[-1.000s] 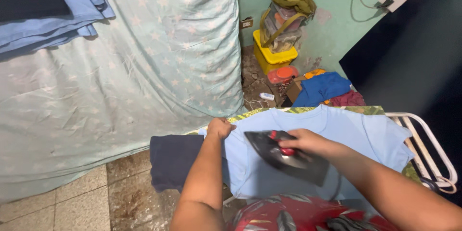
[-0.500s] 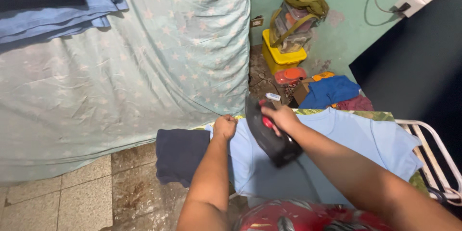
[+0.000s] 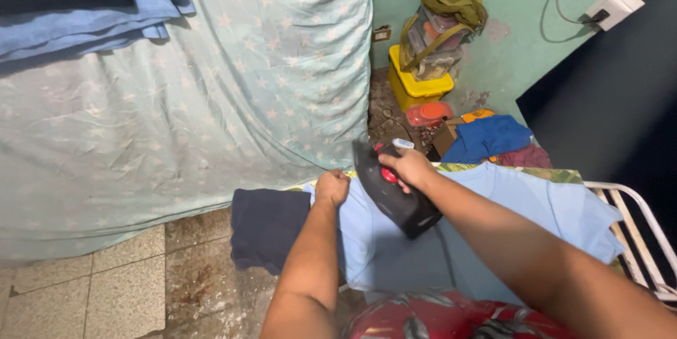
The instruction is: The person irons a light blue t-shirt on an ironing board. They repeatedly smooth the fabric, reposition the shirt, and use a steam iron to press the front, back, and sleeves. The shirt is flipped and adjusted multiple times during the process.
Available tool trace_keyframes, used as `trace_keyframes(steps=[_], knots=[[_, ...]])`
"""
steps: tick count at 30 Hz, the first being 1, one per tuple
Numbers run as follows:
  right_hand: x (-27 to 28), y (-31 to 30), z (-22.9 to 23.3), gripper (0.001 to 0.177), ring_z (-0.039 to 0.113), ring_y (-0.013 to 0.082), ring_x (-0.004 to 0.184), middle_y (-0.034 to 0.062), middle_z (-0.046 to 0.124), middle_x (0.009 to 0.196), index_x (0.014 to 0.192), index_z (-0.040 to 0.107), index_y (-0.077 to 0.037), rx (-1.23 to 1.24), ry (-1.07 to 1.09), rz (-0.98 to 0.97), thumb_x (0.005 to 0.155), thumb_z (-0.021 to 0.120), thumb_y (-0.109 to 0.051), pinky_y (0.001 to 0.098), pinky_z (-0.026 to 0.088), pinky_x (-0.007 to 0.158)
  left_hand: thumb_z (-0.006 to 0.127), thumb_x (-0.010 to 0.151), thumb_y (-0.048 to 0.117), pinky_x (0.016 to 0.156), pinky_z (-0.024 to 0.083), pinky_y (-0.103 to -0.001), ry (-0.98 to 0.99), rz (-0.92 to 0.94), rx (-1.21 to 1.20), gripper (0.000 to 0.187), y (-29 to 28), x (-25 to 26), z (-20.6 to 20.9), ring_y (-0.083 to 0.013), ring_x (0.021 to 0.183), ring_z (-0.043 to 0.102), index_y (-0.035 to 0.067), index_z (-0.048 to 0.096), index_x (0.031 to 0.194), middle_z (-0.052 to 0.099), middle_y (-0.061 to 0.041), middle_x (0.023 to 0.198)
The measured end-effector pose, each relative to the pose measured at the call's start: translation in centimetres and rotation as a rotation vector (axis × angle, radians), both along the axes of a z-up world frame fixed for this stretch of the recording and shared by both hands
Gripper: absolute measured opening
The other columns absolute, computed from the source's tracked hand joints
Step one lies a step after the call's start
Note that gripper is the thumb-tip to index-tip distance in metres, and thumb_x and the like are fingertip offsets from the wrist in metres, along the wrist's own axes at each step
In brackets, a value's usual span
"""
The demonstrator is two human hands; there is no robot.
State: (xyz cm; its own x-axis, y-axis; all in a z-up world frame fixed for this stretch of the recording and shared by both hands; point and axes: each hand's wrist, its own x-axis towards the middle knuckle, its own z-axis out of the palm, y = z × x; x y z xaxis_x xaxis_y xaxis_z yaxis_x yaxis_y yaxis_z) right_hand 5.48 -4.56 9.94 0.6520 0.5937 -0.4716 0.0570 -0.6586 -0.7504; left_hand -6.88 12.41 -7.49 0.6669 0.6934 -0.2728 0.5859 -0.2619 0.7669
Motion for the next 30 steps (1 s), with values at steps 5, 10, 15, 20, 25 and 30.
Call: trace_keyframes(steps=[5, 10, 15, 20, 25, 30], knots=[[0.7, -3.7, -2.0, 0.058, 0.058, 0.0221, 0.037, 0.0157, 0.066, 0.059, 0.097, 0.071, 0.012, -0.027, 0.139, 0.263, 0.097, 0.064, -0.046, 0.033, 0.047, 0.038, 0.07, 0.08, 0.03, 0.088, 0.054, -0.043, -0.003, -0.007, 0.004, 0.024, 0.4, -0.1, 0.1, -0.036, 0.095, 0.071, 0.009, 0.077, 0.088, 0.076, -0.018, 0.094], [-0.8, -15.7, -2.5, 0.038, 0.069, 0.0062, 0.065, 0.0027, 0.077, 0.084, 0.11, 0.078, -0.007, -0.033, 0.13, 0.376, 0.095, 0.071, -0.042, 0.025, 0.055, 0.053, 0.071, 0.081, 0.029, 0.085, 0.055, -0.041, -0.088, 0.05, -0.056, 0.022, 0.0, -0.3, -0.5, -0.0338, 0.089, 0.073, 0.009, 0.076, 0.088, 0.076, -0.017, 0.09], [-2.4, -20.1, 1.1, 0.037, 0.061, 0.0218, 0.057, 0.0074, 0.074, 0.076, 0.111, 0.074, -0.01, -0.417, 0.059, 0.119, 0.092, 0.07, -0.042, 0.0389, 0.047, 0.053, 0.073, 0.08, 0.03, 0.083, 0.055, -0.039, -0.145, 0.003, -0.074, 0.024, 0.7, 0.3, -1.4, -0.0304, 0.087, 0.073, 0.008, 0.075, 0.086, 0.077, -0.015, 0.088], [-0.4, -13.0, -4.4, 0.048, 0.068, 0.0097, 0.054, 0.0091, 0.077, 0.072, 0.087, 0.079, -0.003, 0.017, -0.152, 0.009, 0.092, 0.075, -0.051, 0.0259, 0.051, 0.049, 0.072, 0.084, 0.031, 0.083, 0.054, -0.04, -0.107, -0.002, 0.01, 0.023, 0.4, 0.0, -1.4, -0.0326, 0.088, 0.07, 0.009, 0.077, 0.09, 0.074, -0.017, 0.09], [1.6, -1.9, -3.0, 0.044, 0.052, 0.0213, 0.035, 0.0092, 0.056, 0.05, 0.084, 0.066, -0.001, 0.074, 0.108, -0.13, 0.091, 0.067, -0.044, 0.0379, 0.043, 0.036, 0.072, 0.082, 0.032, 0.082, 0.054, -0.04, -0.101, -0.007, -0.044, 0.025, 0.5, -0.5, -0.9, -0.0317, 0.086, 0.071, 0.008, 0.074, 0.088, 0.076, -0.016, 0.087], [0.0, -3.8, -1.7, 0.049, 0.054, 0.0212, 0.033, 0.0097, 0.059, 0.048, 0.087, 0.066, 0.005, 0.043, 0.302, 0.19, 0.094, 0.066, -0.044, 0.037, 0.042, 0.035, 0.072, 0.081, 0.031, 0.083, 0.053, -0.041, -0.069, -0.009, -0.027, 0.024, 0.5, -0.2, -0.8, -0.0327, 0.087, 0.071, 0.008, 0.074, 0.087, 0.075, -0.017, 0.088]])
